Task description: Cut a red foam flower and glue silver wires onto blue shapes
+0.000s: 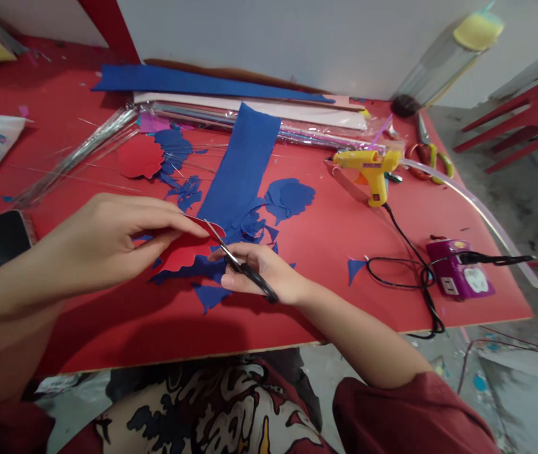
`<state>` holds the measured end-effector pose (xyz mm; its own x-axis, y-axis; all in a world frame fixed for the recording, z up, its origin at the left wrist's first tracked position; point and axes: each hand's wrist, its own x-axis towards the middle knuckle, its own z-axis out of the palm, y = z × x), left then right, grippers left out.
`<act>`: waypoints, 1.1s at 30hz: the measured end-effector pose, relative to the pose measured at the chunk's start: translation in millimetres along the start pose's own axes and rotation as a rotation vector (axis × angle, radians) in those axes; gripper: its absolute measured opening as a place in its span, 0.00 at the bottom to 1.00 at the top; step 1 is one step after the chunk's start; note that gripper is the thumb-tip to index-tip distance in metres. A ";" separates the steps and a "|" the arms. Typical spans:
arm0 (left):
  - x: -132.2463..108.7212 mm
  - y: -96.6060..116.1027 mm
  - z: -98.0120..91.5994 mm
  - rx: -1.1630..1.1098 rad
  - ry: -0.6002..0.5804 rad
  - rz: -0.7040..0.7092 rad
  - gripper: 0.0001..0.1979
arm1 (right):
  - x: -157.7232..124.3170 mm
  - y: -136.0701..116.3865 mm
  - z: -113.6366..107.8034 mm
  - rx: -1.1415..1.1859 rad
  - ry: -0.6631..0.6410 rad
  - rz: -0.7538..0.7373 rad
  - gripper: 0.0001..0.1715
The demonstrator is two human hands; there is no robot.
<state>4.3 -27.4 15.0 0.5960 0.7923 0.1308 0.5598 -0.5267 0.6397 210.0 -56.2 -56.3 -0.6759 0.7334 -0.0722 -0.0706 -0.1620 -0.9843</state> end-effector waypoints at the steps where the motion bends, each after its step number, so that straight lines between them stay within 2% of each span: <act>1: 0.1 0.0 0.2 -0.014 0.004 -0.010 0.14 | 0.0 -0.1 0.0 -0.002 0.001 0.003 0.28; 14: 0.6 0.3 0.7 -0.028 0.036 -0.075 0.14 | -1.0 0.9 -0.4 0.009 0.036 0.064 0.30; 18: -0.1 0.1 1.6 -0.012 0.064 -0.047 0.15 | -1.7 1.1 0.4 0.006 0.065 0.067 0.31; 21: -0.9 0.2 3.3 -0.026 0.089 -0.034 0.15 | -1.6 1.8 1.5 0.041 0.077 0.049 0.30; 27: -2.0 1.6 12.9 -0.140 0.130 -0.143 0.13 | -0.7 0.3 3.0 0.047 0.115 -0.032 0.25; 33: -1.4 2.6 18.8 -0.242 0.181 -0.208 0.13 | -0.2 0.3 3.5 0.013 0.100 -0.078 0.26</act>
<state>15.8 -35.7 2.2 0.3602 0.9278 0.0971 0.4930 -0.2777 0.8245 207.6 -58.7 -56.0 -0.5912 0.8064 -0.0118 -0.1303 -0.1100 -0.9854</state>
